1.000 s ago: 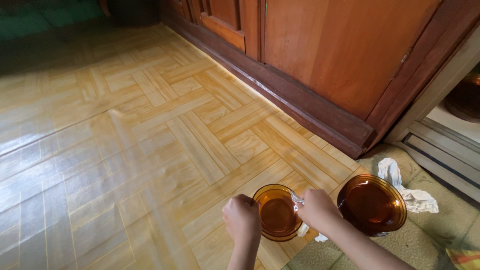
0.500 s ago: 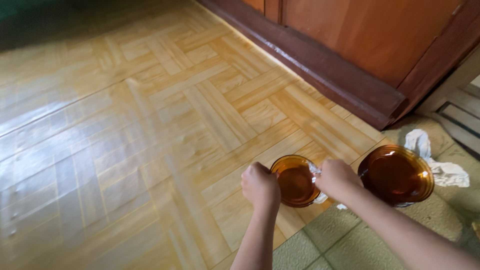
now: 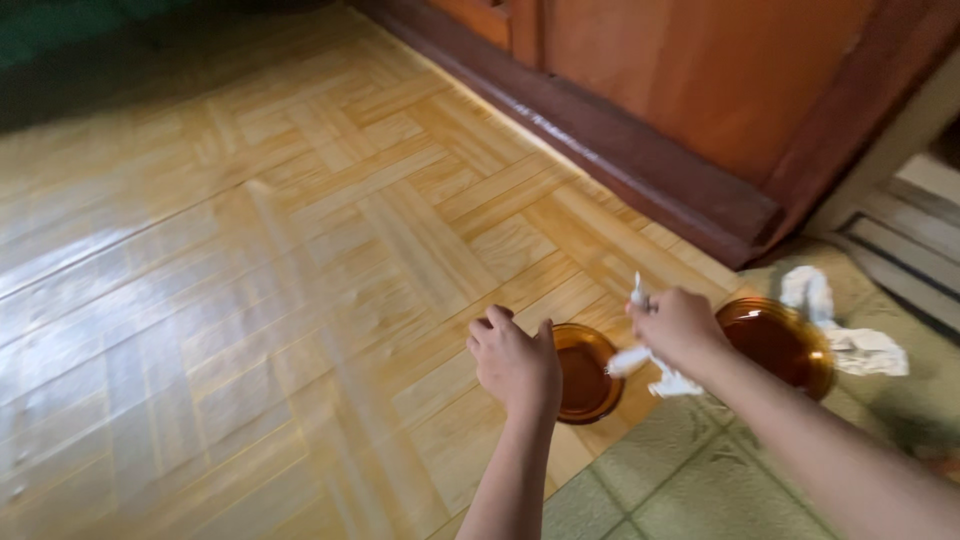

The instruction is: The person wipes glass bowls with a tissue, places them inside a glass cabinet, and slides the cabinet doors shut.

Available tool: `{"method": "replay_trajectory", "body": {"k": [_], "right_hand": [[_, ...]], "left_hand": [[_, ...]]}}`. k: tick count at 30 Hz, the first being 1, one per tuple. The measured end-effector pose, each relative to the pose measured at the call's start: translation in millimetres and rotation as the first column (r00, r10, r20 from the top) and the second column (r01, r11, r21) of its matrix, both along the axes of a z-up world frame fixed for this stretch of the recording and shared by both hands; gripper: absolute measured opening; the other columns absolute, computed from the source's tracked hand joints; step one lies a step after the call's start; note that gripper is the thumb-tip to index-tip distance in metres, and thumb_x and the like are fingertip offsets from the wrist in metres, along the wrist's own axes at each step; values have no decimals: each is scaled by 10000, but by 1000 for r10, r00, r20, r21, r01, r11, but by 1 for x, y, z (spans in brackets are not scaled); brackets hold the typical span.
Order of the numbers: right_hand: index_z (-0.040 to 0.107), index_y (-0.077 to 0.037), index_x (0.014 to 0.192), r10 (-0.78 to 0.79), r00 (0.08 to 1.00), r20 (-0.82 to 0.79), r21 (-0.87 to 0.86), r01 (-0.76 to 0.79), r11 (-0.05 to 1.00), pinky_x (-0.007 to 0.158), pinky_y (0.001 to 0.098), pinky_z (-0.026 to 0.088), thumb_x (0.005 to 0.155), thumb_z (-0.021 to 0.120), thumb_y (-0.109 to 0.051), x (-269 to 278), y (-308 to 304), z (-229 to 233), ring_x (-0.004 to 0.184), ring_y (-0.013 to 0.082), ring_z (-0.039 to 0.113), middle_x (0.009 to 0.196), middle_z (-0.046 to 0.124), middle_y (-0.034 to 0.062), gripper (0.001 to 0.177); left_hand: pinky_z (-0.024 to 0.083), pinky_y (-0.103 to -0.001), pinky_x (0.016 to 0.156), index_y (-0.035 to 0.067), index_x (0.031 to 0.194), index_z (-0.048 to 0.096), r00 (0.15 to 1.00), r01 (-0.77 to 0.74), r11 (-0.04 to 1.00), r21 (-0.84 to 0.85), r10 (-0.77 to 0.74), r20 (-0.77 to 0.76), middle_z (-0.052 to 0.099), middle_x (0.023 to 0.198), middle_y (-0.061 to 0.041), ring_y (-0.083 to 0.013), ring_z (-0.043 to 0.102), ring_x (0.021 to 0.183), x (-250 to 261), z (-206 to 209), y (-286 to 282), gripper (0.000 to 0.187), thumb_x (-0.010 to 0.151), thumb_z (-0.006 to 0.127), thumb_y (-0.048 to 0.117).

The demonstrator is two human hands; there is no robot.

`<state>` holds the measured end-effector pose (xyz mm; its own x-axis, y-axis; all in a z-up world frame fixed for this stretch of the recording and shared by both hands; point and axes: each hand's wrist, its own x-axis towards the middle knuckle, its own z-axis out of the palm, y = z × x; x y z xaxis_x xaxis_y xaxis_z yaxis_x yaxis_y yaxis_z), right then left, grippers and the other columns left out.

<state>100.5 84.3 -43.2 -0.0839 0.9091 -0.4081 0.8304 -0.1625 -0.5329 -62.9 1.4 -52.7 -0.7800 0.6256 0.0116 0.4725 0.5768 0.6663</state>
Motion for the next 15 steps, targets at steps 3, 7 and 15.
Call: {"method": "replay_trajectory", "body": {"k": [3,7,15], "right_hand": [[760,-10,865,-100,979,-175,223,138,965,719,386,569,945,671,-331,29,22,15,727,217,742,795,774,127,342],[710,28,971,-214,960,-180,485,276,830,750,475,554,974,666,-312,101,60,27,757,328,699,825,726,213,343],[645,35,1238,-189,938,290,703,-75,707,813,449,570,917,654,-154,215,84,23,979,345,685,1090,717,236,373]], "left_hand": [[534,-451,852,122,1096,599,994,86,991,98,-78,-77,600,1146,-119,-321,565,1132,28,13,15,465,758,852,319],[515,-456,872,112,1135,600,952,304,945,120,-299,-64,602,1161,-125,-331,558,1149,76,22,35,406,825,790,294],[510,-468,930,70,1144,630,813,582,813,-23,-581,41,614,1223,-102,-322,543,1211,154,3,63,353,862,756,241]]}}
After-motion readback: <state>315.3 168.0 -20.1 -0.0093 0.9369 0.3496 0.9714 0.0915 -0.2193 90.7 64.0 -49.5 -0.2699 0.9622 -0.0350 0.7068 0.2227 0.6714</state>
